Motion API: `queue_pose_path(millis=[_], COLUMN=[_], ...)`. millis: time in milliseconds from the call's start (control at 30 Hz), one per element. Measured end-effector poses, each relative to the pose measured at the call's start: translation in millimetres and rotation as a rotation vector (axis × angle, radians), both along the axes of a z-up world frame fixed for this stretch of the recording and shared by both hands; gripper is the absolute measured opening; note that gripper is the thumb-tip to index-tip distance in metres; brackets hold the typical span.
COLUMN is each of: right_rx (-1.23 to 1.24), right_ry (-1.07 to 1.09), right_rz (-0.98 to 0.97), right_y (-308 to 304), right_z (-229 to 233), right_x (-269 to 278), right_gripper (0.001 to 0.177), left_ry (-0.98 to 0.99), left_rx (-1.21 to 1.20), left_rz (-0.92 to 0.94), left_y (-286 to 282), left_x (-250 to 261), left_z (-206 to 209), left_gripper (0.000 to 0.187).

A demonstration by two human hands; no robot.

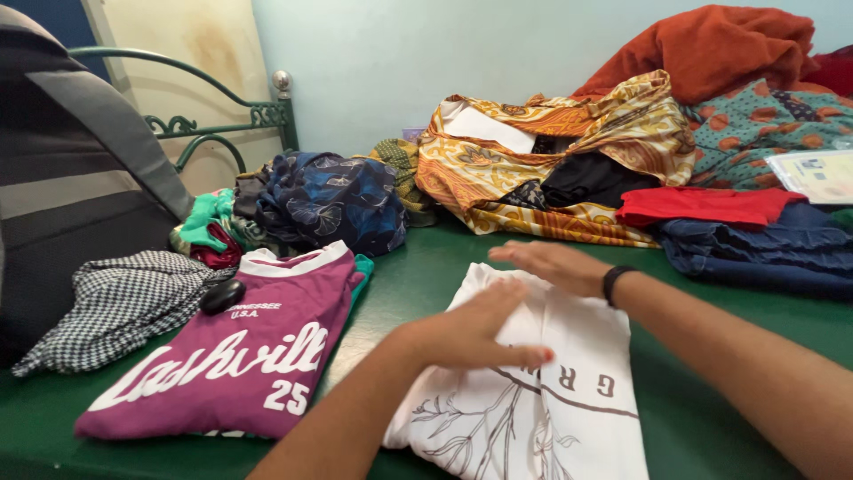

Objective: The person smooths out a white t-shirt on a green surface, then folds both sleeves inward and completes a final fold to compact the shirt.

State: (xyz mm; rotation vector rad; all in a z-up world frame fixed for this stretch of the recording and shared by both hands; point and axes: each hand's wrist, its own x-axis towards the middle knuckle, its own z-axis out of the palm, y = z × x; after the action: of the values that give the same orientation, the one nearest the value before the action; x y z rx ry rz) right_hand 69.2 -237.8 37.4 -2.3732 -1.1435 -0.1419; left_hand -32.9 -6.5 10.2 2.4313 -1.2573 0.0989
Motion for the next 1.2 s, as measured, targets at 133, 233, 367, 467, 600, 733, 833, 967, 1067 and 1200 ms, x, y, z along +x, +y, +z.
queue_pose_path(millis=[133, 233, 367, 467, 600, 733, 833, 967, 1067, 1200], right_rx=[-0.109, -0.091, -0.088, -0.094, -0.153, -0.258, -0.274, -0.299, -0.315, -0.287], right_ry=[0.070, 0.030, 0.048, 0.083, 0.047, -0.134, -0.185, -0.069, -0.044, -0.056], right_rz=[0.031, 0.087, 0.023, -0.093, -0.331, -0.605, -0.709, -0.786, -0.806, -0.808], right_y=[27.0, 24.0, 14.5, 3.1, -9.2, -5.7, -0.4, 1.0, 0.7, -0.5], right_z=[-28.5, -41.5, -55.0, -58.2, -51.7, -43.8, -39.7, -33.6, -35.6, -36.0], right_x=[-7.7, 6.3, 31.2, 40.2, 28.1, 2.4, -3.8, -4.9, -2.5, -0.3], right_gripper=[0.061, 0.060, 0.060, 0.063, 0.066, 0.062, 0.067, 0.075, 0.078, 0.081], left_ry=[0.074, 0.104, 0.122, 0.125, 0.202, 0.335, 0.253, 0.144, 0.184, 0.215], left_rx=[0.289, 0.417, 0.455, 0.497, 0.509, 0.373, 0.194, 0.174, 0.120, 0.133], left_rz=[-0.011, 0.053, 0.115, 0.216, 0.385, 0.569, 0.599, 0.611, 0.683, 0.842], left_y=[-20.0, -19.9, -10.8, 5.3, 31.6, 54.9, 64.3, 67.9, 67.3, 64.0], left_x=[-15.6, -20.6, -17.0, -7.9, 5.6, 15.4, 22.2, 26.0, 22.3, 16.9], left_z=[-15.4, -16.0, -9.7, -3.2, 4.7, 9.2, 11.3, 12.5, 13.4, 19.9], left_gripper=[0.139, 0.139, 0.141, 0.143, 0.147, 0.148, 0.135, 0.118, 0.109, 0.095])
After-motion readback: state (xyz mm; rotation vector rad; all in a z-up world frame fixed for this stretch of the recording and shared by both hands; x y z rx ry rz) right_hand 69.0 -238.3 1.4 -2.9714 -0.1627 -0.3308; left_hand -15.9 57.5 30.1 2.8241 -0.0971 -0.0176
